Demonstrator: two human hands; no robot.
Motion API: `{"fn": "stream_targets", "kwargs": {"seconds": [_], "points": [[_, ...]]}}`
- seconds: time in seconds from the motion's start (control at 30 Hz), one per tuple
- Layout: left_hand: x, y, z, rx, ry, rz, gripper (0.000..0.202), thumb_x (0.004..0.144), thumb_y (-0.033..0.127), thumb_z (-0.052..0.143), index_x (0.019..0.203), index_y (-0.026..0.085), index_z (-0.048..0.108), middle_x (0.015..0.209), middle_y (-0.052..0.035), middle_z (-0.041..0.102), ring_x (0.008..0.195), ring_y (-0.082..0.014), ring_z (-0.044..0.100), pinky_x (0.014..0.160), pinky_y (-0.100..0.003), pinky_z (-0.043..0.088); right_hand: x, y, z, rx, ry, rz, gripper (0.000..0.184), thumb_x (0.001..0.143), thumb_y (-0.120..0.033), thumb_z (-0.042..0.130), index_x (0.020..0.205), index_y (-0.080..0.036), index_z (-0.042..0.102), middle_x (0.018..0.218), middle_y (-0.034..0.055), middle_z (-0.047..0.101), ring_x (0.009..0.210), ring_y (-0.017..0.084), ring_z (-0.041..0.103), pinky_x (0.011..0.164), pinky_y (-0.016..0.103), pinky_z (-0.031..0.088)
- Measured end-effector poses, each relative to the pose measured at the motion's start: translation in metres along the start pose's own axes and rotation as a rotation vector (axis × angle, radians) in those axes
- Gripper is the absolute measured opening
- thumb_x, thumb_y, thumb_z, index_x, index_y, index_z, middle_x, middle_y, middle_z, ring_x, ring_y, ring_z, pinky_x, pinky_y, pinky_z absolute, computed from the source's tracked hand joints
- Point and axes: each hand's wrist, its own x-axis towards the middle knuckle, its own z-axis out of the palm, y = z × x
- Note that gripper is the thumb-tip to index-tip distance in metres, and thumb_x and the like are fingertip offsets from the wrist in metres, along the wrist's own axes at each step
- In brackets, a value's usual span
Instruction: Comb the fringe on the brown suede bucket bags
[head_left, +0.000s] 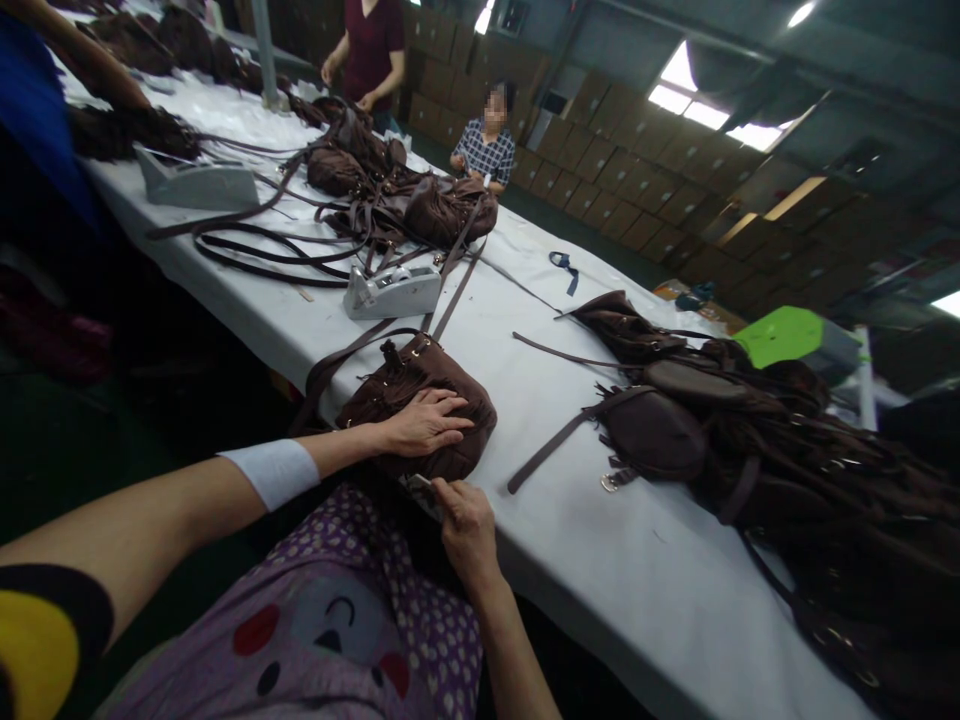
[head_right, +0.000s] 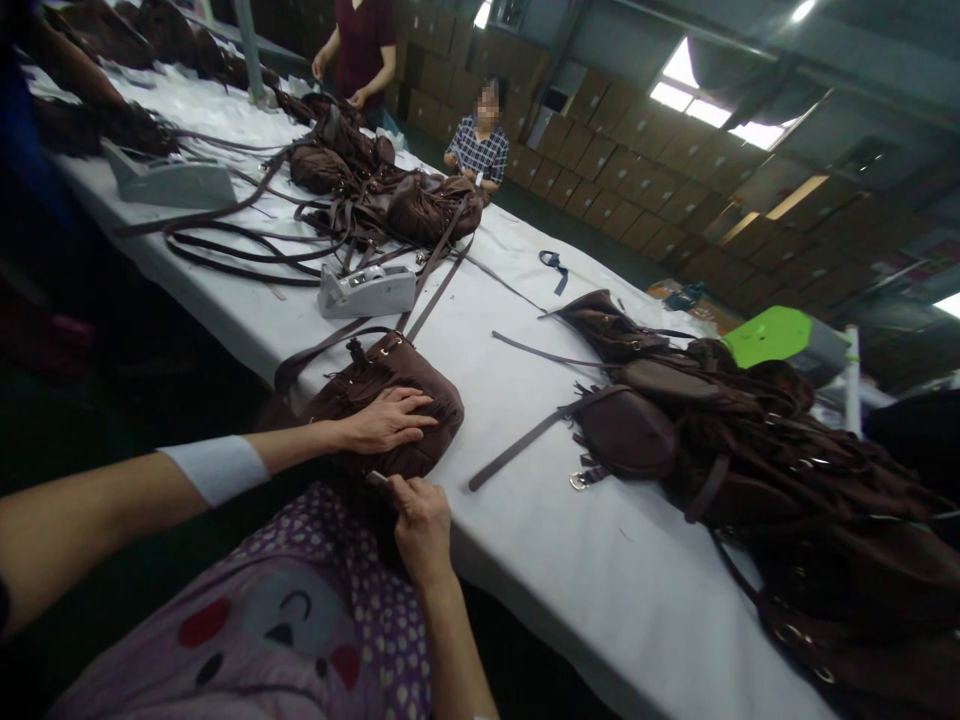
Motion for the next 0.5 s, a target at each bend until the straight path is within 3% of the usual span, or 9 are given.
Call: {"fn": "stream_targets", "kwargs": {"seconds": [0.1,0.23,0.4,0.5], "points": [[0.000,0.000,0.004,0.043,0.001,0.006,0.040,0.094,0.045,0.039,0.126,0.031,0.058,0.142,-0.0045,0.045,0.129,-0.0298,0.032,0.106,-0.050,0.024,-0.006,-0.005,0.016,-0.138,-0.071,-0.079,0.036,0.082,-0.007,0.047,0.108,-0.024,0.066,0.080,0.0042,0.060,0.078,0.018,0.050,0.069,0.028,0.033],[-0.001,0.000,0.006,0.087,-0.009,0.053,0.039,0.094,0.046,0.039,0.125,0.031,0.059,0.141,-0.0054,0.045,0.129,-0.0310,0.032,0.105,-0.052,0.023,-0.017,-0.016,0.041,-0.186,-0.054,-0.107,0.032,0.080,-0.014,0.053,0.108,-0.024,0.065,0.081,0.0054,0.059,0.077,0.019,0.048,0.068,0.030,0.032],[0.005,-0.002,0.009,0.107,0.020,0.033,0.038,0.094,0.045,0.040,0.125,0.032,0.058,0.139,-0.0043,0.047,0.128,-0.0289,0.034,0.105,-0.050,0.022,-0.057,-0.037,0.079,-0.106,-0.178,-0.180,0.029,0.076,-0.020,0.060,0.104,-0.028,0.065,0.079,0.0036,0.062,0.079,0.020,0.053,0.075,0.032,0.038],[0.011,-0.006,0.012,0.105,0.043,-0.009,0.037,0.094,0.046,0.041,0.123,0.032,0.059,0.138,-0.0048,0.048,0.128,-0.0286,0.034,0.105,-0.050,0.022,-0.081,-0.034,0.092,-0.028,-0.156,-0.043,0.037,0.075,-0.017,0.058,0.110,-0.028,0.064,0.083,0.0042,0.066,0.082,0.021,0.058,0.079,0.035,0.042]]}}
